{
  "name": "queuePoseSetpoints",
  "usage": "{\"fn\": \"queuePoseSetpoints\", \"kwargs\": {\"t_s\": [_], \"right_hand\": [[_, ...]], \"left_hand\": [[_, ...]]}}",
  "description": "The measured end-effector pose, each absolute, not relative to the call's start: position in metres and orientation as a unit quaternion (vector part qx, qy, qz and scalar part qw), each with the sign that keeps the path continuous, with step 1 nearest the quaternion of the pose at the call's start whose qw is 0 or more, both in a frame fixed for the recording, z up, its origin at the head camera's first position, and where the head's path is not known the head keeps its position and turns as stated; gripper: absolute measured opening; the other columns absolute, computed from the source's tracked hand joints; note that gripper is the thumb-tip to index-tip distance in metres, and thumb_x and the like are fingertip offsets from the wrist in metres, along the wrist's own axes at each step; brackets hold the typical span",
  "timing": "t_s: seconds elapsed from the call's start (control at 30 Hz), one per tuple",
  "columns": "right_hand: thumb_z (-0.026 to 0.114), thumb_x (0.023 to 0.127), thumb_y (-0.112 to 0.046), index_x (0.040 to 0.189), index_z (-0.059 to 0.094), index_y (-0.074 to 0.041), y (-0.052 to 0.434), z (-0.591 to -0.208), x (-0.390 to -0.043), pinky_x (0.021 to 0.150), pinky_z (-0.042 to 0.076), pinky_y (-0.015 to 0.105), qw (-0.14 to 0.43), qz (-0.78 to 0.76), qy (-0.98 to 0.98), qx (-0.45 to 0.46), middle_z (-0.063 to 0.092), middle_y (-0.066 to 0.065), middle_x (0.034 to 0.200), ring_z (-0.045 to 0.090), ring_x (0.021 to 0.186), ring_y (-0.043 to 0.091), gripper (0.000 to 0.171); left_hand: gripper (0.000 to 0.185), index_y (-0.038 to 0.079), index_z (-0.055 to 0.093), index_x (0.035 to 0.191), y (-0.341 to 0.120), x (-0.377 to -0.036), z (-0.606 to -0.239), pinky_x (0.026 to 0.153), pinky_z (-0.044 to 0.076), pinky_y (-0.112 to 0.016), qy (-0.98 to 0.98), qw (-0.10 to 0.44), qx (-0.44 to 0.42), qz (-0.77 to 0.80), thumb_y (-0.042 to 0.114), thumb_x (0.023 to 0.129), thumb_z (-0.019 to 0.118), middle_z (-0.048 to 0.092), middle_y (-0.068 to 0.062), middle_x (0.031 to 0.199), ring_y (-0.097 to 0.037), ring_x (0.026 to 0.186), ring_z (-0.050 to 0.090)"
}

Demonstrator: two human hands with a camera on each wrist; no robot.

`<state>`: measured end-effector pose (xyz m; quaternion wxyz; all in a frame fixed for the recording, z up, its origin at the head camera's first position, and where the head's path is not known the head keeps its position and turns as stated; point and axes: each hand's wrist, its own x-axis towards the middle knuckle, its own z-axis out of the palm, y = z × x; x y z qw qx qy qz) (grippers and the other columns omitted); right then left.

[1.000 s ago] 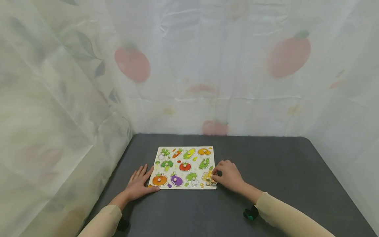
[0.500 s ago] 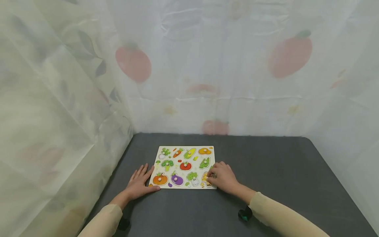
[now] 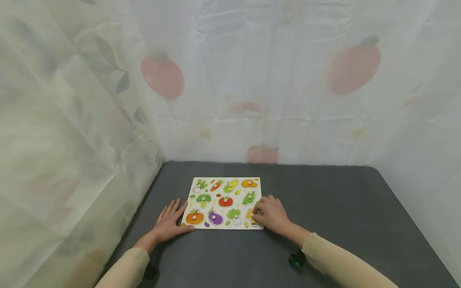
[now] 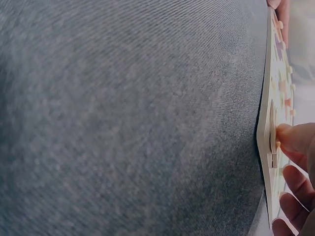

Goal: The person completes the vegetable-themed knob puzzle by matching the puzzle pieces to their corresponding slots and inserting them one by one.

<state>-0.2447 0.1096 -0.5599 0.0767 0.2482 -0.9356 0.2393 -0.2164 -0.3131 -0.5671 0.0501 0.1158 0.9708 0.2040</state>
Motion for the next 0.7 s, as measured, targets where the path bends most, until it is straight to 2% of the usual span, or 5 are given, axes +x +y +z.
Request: {"fn": "queuePoseSetpoints", "kwargs": {"t_s": [0.4, 0.7], "right_hand": [[0.083, 0.086, -0.033, 0.081, 0.076, -0.03, 0.1064, -0.5584, -0.2452, 0.073, 0.037, 0.036, 0.073, 0.262, -0.935, 0.23, 0.06, -0.01, 0.091, 0.045, 0.083, 0.014, 0.009], [0.081, 0.088, -0.034, 0.087, 0.078, -0.029, 0.1059, -0.5654, -0.2367, 0.073, 0.038, 0.035, 0.062, 0.29, -0.929, 0.22, 0.057, -0.012, 0.085, 0.043, 0.082, 0.012, 0.006]], "left_hand": [[0.111, 0.007, 0.028, 0.162, -0.3167, -0.221, -0.5677, 0.118, 0.003, -0.066, 0.969, 0.033, 0.128, 0.21, 0.068, 0.082, 0.073, 0.015, -0.028, 0.166, -0.048, 0.152, 0.008], [0.111, 0.01, 0.026, 0.164, -0.3204, -0.2146, -0.5723, 0.119, 0.002, -0.066, 0.969, 0.05, 0.12, 0.212, 0.071, 0.082, 0.07, 0.013, -0.026, 0.167, -0.047, 0.153, 0.005]]}}
